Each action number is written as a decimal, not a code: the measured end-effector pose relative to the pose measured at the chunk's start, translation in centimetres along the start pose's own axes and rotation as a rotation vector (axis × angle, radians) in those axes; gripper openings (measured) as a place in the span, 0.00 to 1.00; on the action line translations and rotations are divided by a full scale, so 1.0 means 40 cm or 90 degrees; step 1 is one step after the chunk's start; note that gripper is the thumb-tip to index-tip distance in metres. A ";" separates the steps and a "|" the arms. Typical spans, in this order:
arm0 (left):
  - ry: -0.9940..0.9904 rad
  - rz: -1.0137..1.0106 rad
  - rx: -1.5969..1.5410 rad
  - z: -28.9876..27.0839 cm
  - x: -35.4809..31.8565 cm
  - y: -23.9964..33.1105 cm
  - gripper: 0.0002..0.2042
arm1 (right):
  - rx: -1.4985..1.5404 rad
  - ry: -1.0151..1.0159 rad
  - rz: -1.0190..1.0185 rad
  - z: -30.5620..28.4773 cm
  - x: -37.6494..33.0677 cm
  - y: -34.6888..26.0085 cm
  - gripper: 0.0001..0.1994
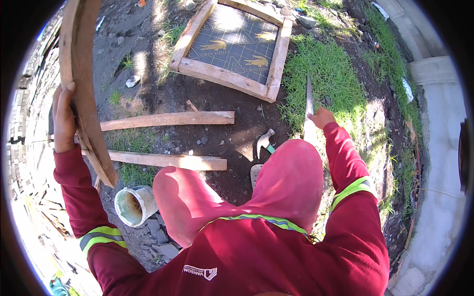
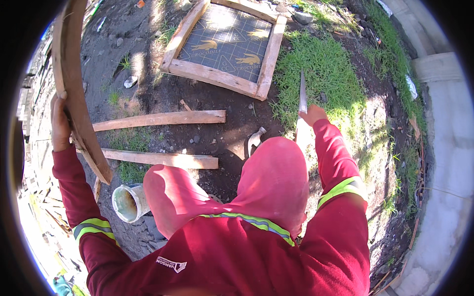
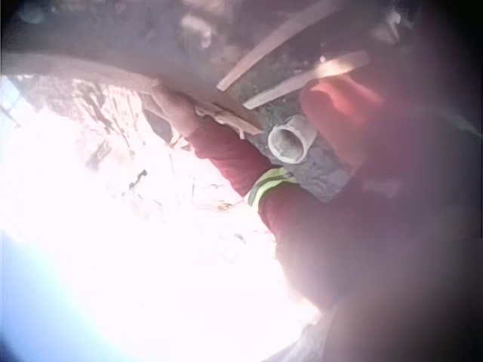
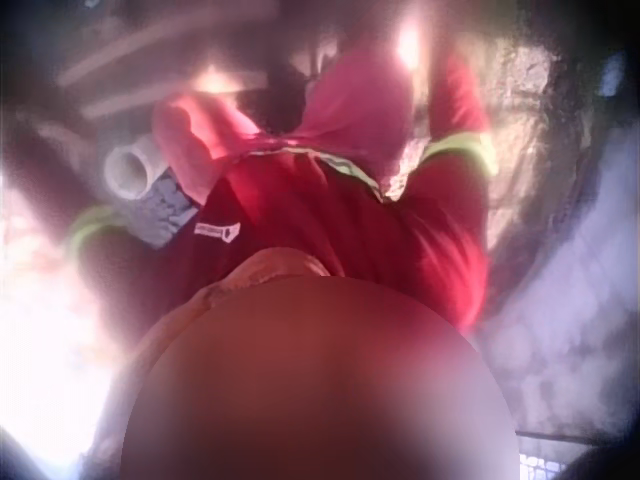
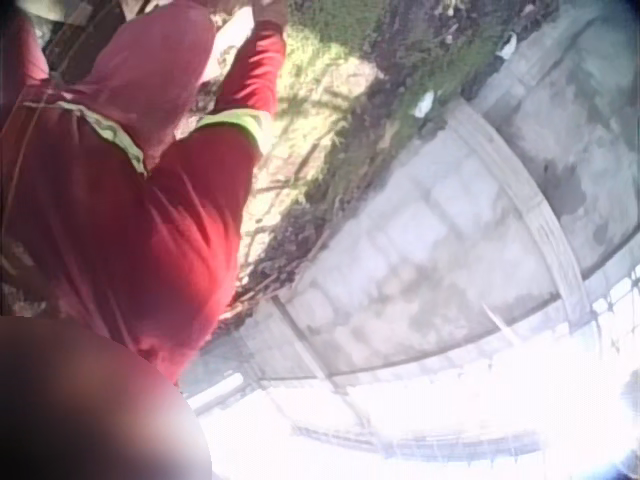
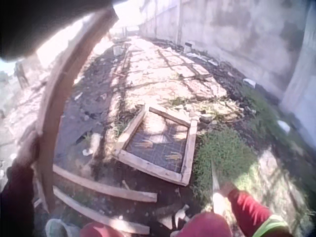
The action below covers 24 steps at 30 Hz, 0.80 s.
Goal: The person assembles a small wooden frame by hammering nails into wooden planks and attaching a patterned board. They retrieve nails from a bucket, position the planks, and use a hammer to secure the pieces together.
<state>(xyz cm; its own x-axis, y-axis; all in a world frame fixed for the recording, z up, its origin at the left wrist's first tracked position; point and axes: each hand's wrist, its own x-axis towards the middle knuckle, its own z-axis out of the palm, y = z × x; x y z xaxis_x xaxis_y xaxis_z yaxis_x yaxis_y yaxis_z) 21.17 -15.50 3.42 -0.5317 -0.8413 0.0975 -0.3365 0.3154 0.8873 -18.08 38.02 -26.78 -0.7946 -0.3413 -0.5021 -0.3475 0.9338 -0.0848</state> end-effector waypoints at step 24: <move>-0.501 -0.161 0.365 0.297 -0.045 -0.374 0.28 | 0.573 0.400 -0.176 0.032 -0.283 0.151 0.15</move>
<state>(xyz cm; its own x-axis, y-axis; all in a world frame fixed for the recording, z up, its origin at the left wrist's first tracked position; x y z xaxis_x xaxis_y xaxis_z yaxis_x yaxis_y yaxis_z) 17.92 -13.50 -15.41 -0.6858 -0.4488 -0.5729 -0.7234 0.5063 0.4694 -10.55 47.65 -22.72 -0.9436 -0.3045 0.1303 -0.2675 0.4689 -0.8417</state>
